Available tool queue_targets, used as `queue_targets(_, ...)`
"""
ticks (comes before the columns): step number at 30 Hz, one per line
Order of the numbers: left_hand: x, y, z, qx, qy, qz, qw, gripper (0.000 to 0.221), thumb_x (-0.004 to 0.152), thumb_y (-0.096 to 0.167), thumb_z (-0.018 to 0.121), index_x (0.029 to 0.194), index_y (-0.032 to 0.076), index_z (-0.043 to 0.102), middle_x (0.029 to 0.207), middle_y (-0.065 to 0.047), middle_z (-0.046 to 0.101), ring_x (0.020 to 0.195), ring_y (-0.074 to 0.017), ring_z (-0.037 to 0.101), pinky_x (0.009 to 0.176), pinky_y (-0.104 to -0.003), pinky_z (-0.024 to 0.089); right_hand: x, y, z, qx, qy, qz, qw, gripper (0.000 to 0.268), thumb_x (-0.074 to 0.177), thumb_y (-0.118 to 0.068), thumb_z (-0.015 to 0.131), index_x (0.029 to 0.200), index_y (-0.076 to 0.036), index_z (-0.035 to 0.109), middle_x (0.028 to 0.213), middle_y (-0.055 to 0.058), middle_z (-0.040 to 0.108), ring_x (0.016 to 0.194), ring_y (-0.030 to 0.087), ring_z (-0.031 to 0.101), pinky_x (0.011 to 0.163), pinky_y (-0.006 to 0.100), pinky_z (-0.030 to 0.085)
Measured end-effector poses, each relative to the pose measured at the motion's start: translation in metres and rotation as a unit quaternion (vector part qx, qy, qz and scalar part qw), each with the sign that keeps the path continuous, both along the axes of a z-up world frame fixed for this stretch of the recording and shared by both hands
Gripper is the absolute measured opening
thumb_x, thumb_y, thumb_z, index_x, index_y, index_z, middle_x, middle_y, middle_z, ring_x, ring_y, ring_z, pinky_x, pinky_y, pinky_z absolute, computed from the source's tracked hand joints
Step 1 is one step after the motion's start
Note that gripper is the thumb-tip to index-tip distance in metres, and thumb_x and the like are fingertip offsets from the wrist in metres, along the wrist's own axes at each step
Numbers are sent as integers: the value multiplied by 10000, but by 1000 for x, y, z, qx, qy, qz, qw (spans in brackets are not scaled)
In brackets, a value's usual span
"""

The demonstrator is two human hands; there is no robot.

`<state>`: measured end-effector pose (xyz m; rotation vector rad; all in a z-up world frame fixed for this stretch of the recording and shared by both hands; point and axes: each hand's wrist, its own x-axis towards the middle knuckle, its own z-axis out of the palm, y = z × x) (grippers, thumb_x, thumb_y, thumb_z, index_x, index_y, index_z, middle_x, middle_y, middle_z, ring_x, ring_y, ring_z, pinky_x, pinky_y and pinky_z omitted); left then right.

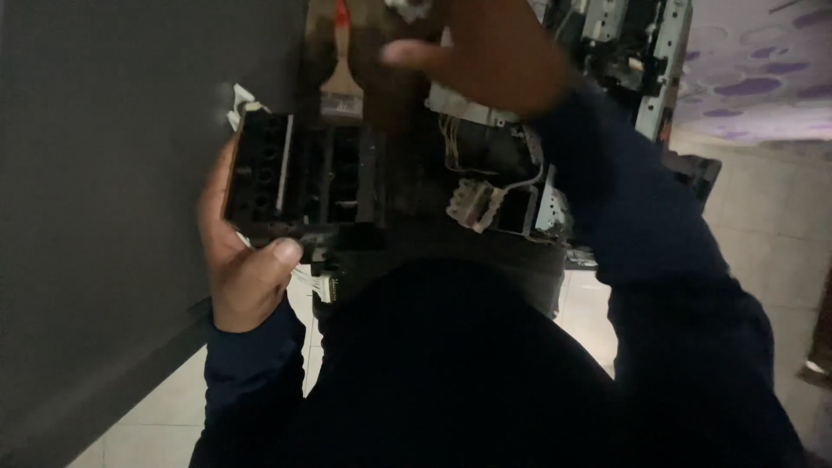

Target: Cleaning a printer component with a brush and then reassembling it into the main printer frame using a screwdriver.

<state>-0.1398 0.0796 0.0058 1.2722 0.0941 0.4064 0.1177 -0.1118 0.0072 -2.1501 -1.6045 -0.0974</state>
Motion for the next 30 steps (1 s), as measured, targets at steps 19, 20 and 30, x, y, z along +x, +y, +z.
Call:
queue_targets(19, 19, -24, -12, -30, 35, -63, 997, 872, 838, 225, 662, 1615, 7, 330, 1295, -71, 589, 1174, -189, 608, 1060, -341, 546, -148, -109, -39, -176, -71, -266, 945, 863, 597, -623, 961, 1169, -91, 596, 1382, 177, 545, 1423, 442, 431, 1129, 734, 244)
queue_targets(20, 16, -25, -11, -23, 50, -55, 997, 917, 852, 358, 723, 1601, -2, 334, 1409, -94, 578, 1330, -226, 592, 1172, -370, 522, -148, -108, -40, -152, -89, -255, 951, 770, 616, -604, 977, 1076, -114, 601, 1342, 170, 555, 1398, 441, 453, 1109, 747, 277)
queue_targets(30, 23, -23, -10, -33, 37, -62, 997, 817, 872, 348, 711, 1558, 20, 413, 1274, -49, 620, 1218, -195, 636, 1108, -349, 551, -127, -126, -22, -179, -5, -169, 969, 531, 769, -588, 844, 1038, -158, 686, 1275, 97, 634, 1437, 388, 505, 1225, 652, -19)
